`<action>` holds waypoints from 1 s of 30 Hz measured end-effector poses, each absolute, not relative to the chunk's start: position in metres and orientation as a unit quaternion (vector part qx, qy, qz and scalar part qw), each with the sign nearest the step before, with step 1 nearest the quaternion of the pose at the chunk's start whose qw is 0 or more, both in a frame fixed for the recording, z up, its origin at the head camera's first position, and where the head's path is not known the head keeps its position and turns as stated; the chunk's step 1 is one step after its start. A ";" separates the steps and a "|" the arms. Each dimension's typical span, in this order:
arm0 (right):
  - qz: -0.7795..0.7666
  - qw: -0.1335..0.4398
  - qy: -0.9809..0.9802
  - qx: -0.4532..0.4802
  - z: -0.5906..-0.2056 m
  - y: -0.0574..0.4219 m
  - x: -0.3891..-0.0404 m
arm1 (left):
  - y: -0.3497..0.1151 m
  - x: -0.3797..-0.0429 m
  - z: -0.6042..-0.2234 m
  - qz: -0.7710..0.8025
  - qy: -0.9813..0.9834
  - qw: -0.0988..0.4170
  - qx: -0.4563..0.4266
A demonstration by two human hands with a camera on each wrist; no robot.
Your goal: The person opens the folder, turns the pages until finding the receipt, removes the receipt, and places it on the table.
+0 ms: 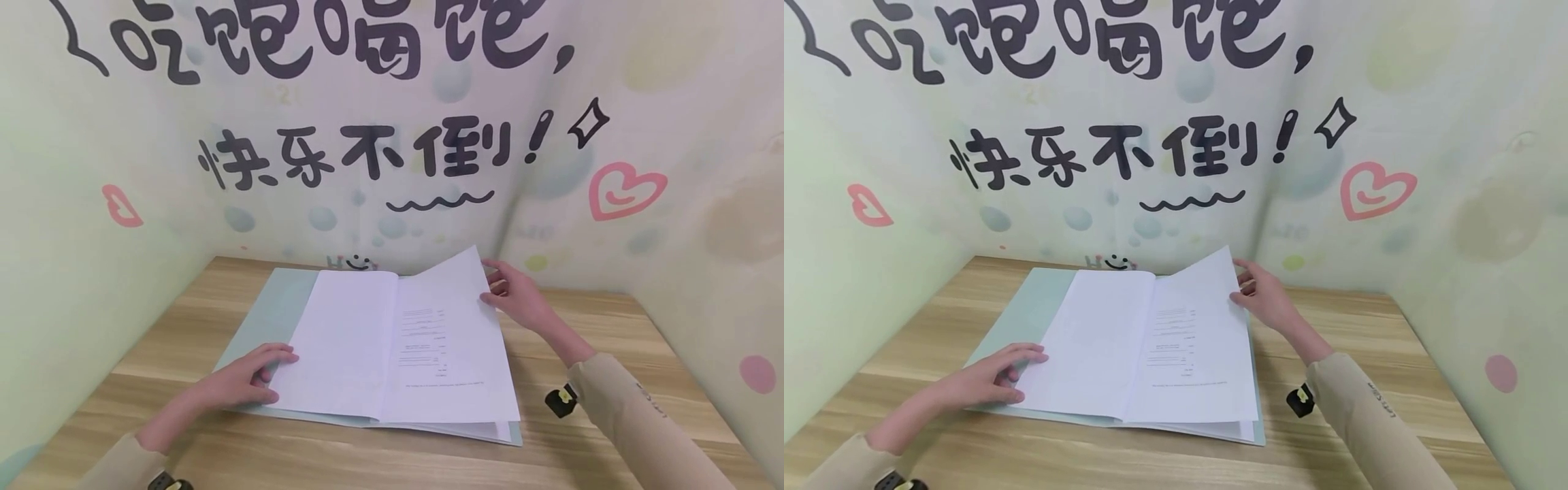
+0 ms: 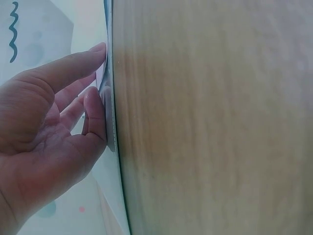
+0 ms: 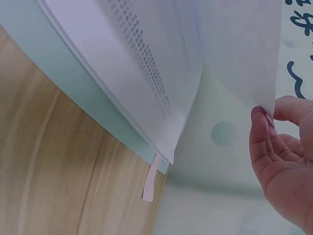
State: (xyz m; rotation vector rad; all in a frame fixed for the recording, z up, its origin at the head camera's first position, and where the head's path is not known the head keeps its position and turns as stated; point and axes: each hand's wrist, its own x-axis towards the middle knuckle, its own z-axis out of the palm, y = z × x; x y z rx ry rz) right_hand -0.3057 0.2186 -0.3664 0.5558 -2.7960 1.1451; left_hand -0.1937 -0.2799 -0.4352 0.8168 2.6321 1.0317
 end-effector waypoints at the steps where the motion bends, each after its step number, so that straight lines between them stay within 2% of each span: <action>1: 0.373 0.037 -0.909 0.180 -0.366 0.218 -0.305 | -0.280 -0.194 -0.435 0.350 0.889 0.099 0.276; 23: 0.300 0.024 -0.927 0.223 -0.342 0.211 -0.318 | -0.280 -0.192 -0.433 0.365 0.886 0.103 0.268; 30: 0.312 -0.014 -0.915 0.256 -0.329 0.197 -0.323 | -0.279 -0.192 -0.434 0.362 0.886 0.102 0.270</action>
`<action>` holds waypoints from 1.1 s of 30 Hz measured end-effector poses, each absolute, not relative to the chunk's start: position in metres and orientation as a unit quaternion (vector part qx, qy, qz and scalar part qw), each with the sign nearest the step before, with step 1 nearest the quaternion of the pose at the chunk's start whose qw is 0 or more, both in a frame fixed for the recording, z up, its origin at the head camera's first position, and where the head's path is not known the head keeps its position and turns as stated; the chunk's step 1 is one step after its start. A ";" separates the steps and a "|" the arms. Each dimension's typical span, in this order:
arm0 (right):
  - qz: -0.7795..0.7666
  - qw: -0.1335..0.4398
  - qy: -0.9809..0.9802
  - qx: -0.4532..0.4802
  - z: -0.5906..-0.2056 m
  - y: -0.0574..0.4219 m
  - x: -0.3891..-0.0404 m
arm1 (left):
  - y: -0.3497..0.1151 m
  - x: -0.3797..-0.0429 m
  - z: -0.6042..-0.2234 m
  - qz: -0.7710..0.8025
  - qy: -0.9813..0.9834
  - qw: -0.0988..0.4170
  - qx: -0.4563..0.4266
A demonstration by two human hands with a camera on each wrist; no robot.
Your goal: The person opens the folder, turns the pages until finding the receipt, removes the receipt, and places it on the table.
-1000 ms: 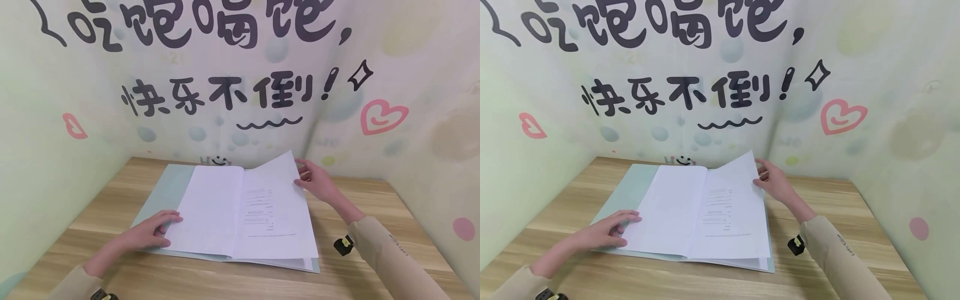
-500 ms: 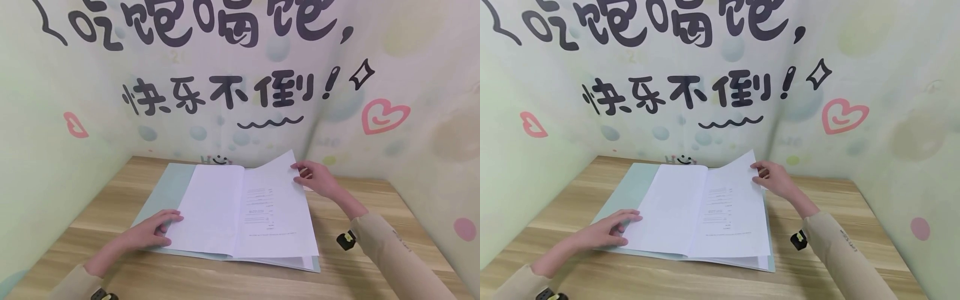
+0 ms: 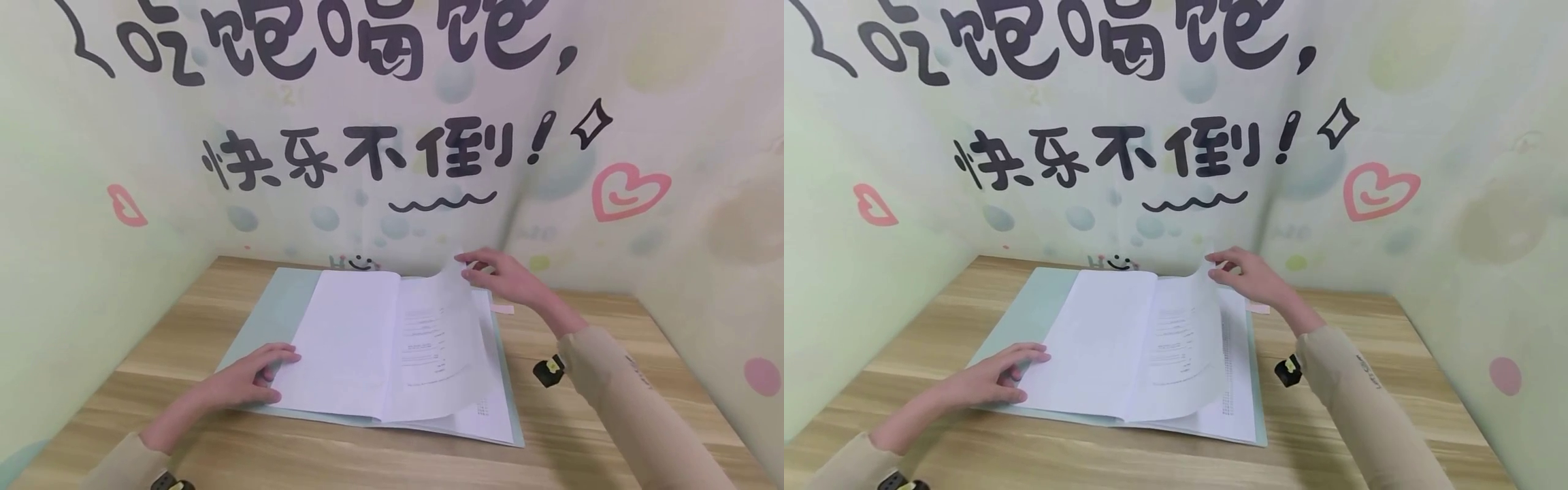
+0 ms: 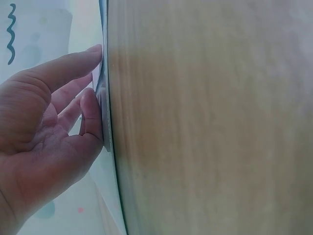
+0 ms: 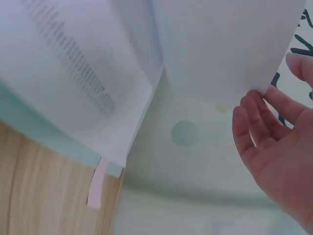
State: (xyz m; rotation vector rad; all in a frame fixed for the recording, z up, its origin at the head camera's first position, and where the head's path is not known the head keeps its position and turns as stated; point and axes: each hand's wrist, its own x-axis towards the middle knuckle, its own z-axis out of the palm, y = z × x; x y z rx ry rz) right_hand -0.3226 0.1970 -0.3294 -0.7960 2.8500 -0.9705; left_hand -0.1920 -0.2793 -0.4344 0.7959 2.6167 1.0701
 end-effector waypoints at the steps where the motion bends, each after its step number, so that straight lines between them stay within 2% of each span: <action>1: -0.319 0.021 0.910 -0.262 -0.328 0.194 -0.323 | -0.279 -0.192 -0.435 0.363 0.886 0.102 0.270; 12: -0.318 0.059 0.905 -0.275 -0.328 0.147 -0.326 | -0.279 -0.192 -0.438 0.361 0.887 0.090 0.274; 19: -0.305 0.044 0.901 -0.306 -0.341 0.118 -0.335 | -0.277 -0.191 -0.435 0.363 0.888 0.104 0.262; 33: -0.267 0.053 0.906 -0.325 -0.355 0.064 -0.347 | -0.278 -0.191 -0.435 0.364 0.894 0.114 0.234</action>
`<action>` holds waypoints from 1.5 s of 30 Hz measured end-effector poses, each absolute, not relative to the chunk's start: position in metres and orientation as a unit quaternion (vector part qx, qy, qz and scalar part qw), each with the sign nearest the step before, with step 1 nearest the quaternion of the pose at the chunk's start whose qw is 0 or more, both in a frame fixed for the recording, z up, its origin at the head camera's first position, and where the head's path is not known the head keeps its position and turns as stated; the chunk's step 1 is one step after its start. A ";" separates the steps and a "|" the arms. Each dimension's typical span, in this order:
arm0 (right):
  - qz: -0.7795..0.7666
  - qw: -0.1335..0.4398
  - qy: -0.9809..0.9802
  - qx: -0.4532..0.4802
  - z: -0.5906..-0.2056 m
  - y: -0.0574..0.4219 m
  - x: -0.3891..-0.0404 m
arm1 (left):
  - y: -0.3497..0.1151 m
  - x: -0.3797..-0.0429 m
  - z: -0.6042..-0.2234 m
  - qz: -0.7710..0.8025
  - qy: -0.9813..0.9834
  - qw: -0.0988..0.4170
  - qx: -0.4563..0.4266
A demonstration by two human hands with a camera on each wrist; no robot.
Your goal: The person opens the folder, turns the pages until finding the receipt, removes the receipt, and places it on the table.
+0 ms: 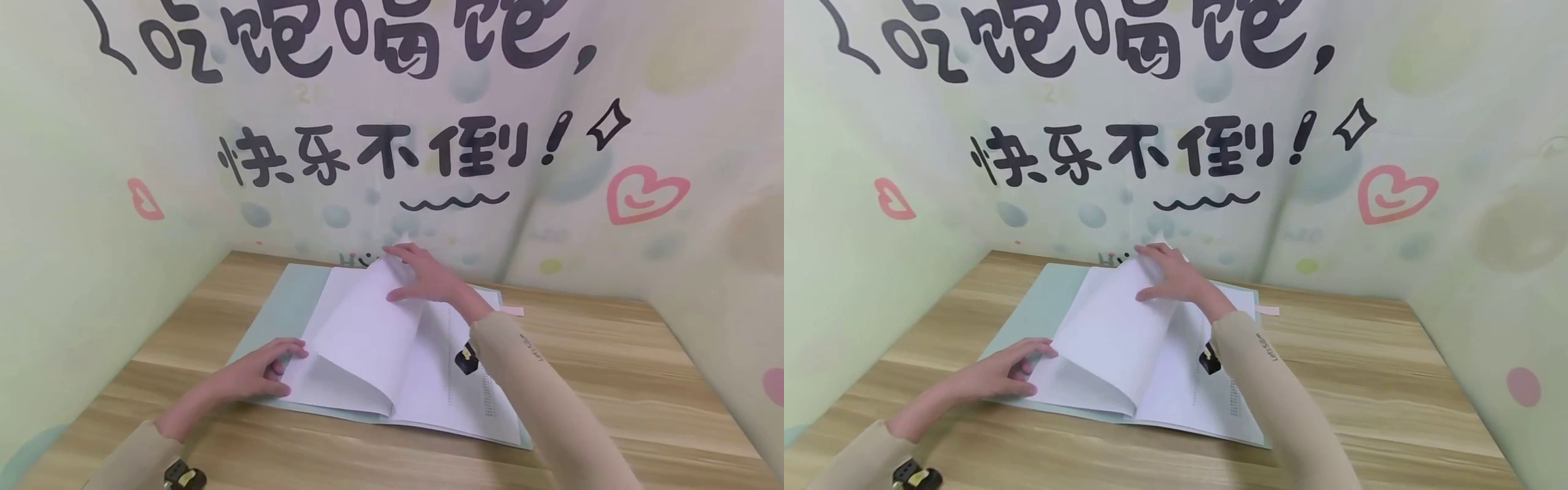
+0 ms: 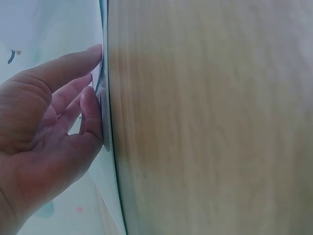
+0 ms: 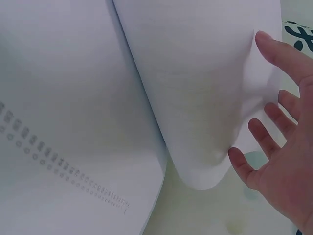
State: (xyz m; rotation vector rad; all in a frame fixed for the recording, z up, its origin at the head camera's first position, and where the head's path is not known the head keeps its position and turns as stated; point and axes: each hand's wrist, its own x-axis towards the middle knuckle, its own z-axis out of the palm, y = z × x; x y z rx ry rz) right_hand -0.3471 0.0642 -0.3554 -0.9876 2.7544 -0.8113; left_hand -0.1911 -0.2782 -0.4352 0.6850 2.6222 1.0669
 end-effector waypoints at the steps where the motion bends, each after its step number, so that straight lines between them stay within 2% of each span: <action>1: -0.262 0.055 0.907 -0.326 -0.357 0.060 -0.348 | -0.278 -0.191 -0.436 0.367 0.893 0.115 0.232; 14: -0.219 0.065 0.911 -0.342 -0.379 0.024 -0.353 | -0.281 -0.192 -0.435 0.366 0.890 0.122 0.242; 23: -0.215 0.111 0.909 -0.340 -0.394 0.003 -0.359 | -0.286 -0.196 -0.435 0.392 0.877 0.145 0.237; 29: -0.191 0.111 0.909 -0.354 -0.403 -0.012 -0.358 | -0.287 -0.197 -0.435 0.409 0.861 0.138 0.269; 34: -0.176 0.118 0.907 -0.365 -0.405 -0.025 -0.354 | -0.287 -0.198 -0.435 0.420 0.858 0.161 0.249; 45: -0.170 0.125 0.907 -0.365 -0.414 -0.042 -0.349 | -0.291 -0.197 -0.435 0.428 0.851 0.173 0.252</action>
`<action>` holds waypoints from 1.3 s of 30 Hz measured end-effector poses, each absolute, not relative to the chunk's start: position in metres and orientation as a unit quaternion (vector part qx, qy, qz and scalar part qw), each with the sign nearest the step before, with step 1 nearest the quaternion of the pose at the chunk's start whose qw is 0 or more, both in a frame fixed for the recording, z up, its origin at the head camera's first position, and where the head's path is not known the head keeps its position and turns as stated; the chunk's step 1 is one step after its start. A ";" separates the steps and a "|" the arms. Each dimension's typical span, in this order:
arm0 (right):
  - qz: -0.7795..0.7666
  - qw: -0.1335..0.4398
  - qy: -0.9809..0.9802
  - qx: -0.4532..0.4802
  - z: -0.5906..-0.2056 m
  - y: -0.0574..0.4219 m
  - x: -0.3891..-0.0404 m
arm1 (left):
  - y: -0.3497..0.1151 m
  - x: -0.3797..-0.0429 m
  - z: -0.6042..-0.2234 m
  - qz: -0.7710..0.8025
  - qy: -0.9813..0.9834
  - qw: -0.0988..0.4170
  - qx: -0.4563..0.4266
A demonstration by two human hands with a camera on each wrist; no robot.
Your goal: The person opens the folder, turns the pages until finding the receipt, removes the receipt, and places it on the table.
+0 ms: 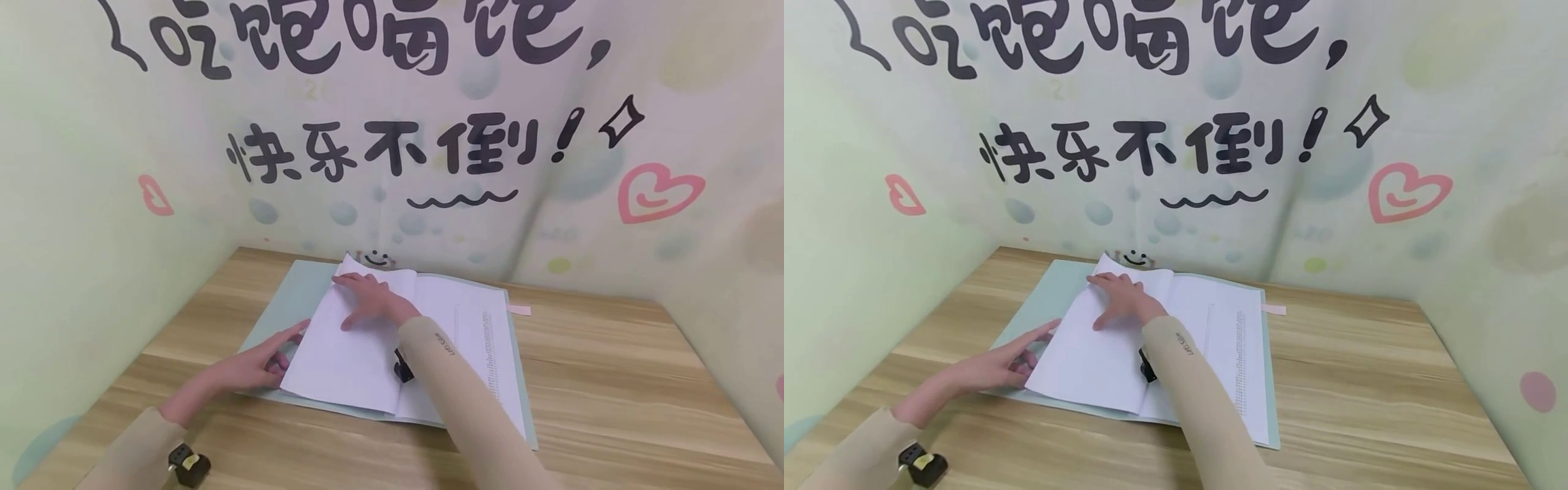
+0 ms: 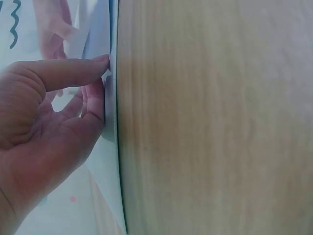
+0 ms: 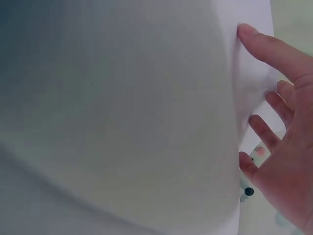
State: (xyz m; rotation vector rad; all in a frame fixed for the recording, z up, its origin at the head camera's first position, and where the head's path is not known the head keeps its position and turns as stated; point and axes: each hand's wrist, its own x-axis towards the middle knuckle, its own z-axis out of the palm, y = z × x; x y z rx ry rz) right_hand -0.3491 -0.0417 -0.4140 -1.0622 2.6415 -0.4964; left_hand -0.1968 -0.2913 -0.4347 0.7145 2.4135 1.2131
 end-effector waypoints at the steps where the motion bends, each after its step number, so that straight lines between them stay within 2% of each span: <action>1: -0.167 0.126 0.908 -0.362 -0.416 -0.042 -0.349 | -0.291 -0.196 -0.435 0.427 0.851 0.174 0.253; 7: -0.150 0.125 0.917 -0.349 -0.422 -0.048 -0.347 | -0.291 -0.196 -0.435 0.425 0.852 0.164 0.258; 13: -0.160 0.146 0.920 -0.325 -0.422 -0.052 -0.344 | -0.292 -0.196 -0.434 0.421 0.855 0.172 0.250; 18: -0.160 0.149 0.925 -0.312 -0.424 -0.052 -0.344 | -0.291 -0.195 -0.435 0.394 0.867 0.150 0.265; 26: -0.168 0.143 0.916 -0.334 -0.427 -0.047 -0.346 | -0.288 -0.196 -0.435 0.371 0.878 0.127 0.276; 31: -0.170 0.134 0.912 -0.348 -0.428 -0.045 -0.347 | -0.285 -0.197 -0.432 0.362 0.889 0.136 0.245; 39: -0.170 0.152 0.907 -0.354 -0.427 -0.045 -0.345 | -0.286 -0.196 -0.436 0.370 0.889 0.123 0.240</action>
